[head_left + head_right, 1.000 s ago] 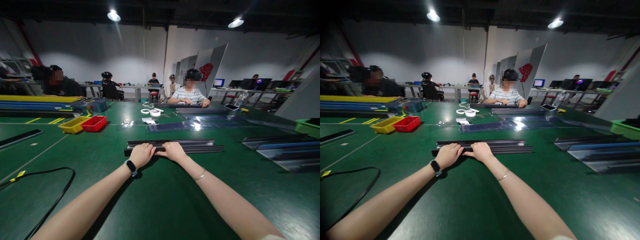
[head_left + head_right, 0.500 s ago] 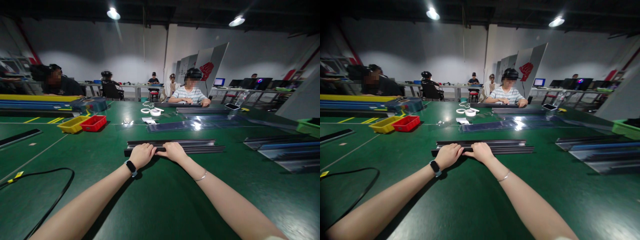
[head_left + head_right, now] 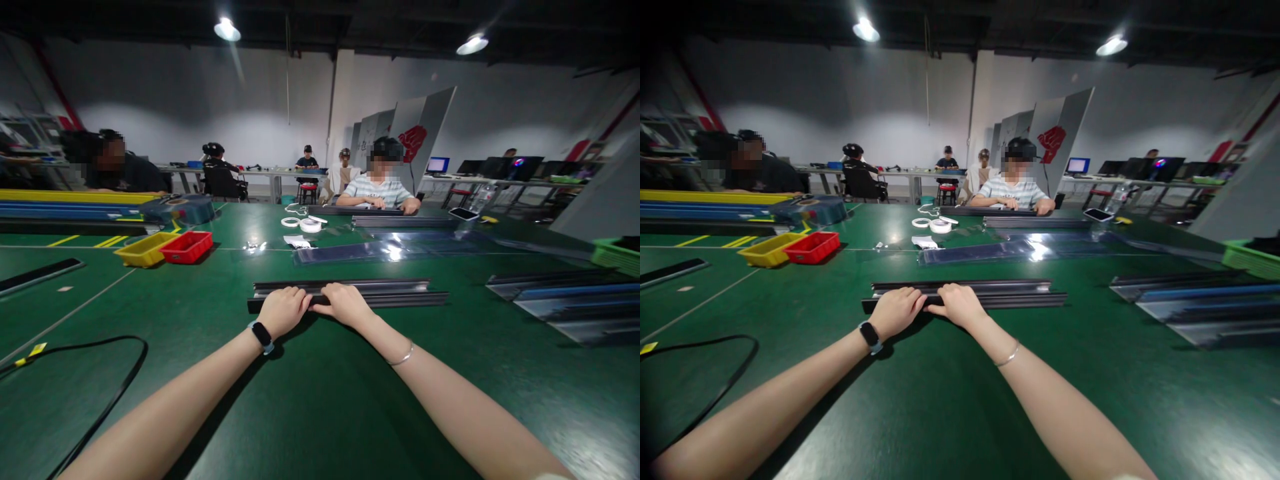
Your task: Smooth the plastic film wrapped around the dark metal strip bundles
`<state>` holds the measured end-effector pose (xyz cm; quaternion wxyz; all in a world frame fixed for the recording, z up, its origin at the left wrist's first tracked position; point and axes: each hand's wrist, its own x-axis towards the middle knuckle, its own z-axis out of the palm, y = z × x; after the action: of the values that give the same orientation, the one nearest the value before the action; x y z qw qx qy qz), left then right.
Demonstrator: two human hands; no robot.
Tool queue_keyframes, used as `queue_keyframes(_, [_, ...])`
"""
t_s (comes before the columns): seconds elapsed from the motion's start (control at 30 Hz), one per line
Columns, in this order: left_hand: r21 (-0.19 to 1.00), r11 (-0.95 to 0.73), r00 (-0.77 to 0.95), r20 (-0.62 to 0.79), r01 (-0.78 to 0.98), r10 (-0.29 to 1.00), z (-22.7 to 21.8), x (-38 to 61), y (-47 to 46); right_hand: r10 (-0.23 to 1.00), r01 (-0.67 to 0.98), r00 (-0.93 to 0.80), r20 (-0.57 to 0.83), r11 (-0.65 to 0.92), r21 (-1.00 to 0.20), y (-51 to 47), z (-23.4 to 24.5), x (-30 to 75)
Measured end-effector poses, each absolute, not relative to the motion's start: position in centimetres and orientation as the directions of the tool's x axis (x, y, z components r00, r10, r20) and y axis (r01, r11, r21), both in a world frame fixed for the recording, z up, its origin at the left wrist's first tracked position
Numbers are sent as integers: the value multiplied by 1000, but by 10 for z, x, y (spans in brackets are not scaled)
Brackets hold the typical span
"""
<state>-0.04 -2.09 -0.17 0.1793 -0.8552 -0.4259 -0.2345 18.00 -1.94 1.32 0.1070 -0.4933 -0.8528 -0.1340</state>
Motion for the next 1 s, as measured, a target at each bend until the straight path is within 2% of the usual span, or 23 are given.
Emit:
queue_keyframes(0.23, [-139,-593,550,584,793,598,2,1,-24,781,846,-524,341,522,105,-21,9,169])
queue_keyframes(0.6, [-116,-578,527,581,808,620,1,1,-23,812,877,-476,337,468,111,-15,4,167])
queue_keyframes(1.0, [-119,-573,524,584,811,620,0,1,-23,785,869,-459,416,495,25,-17,-1,166])
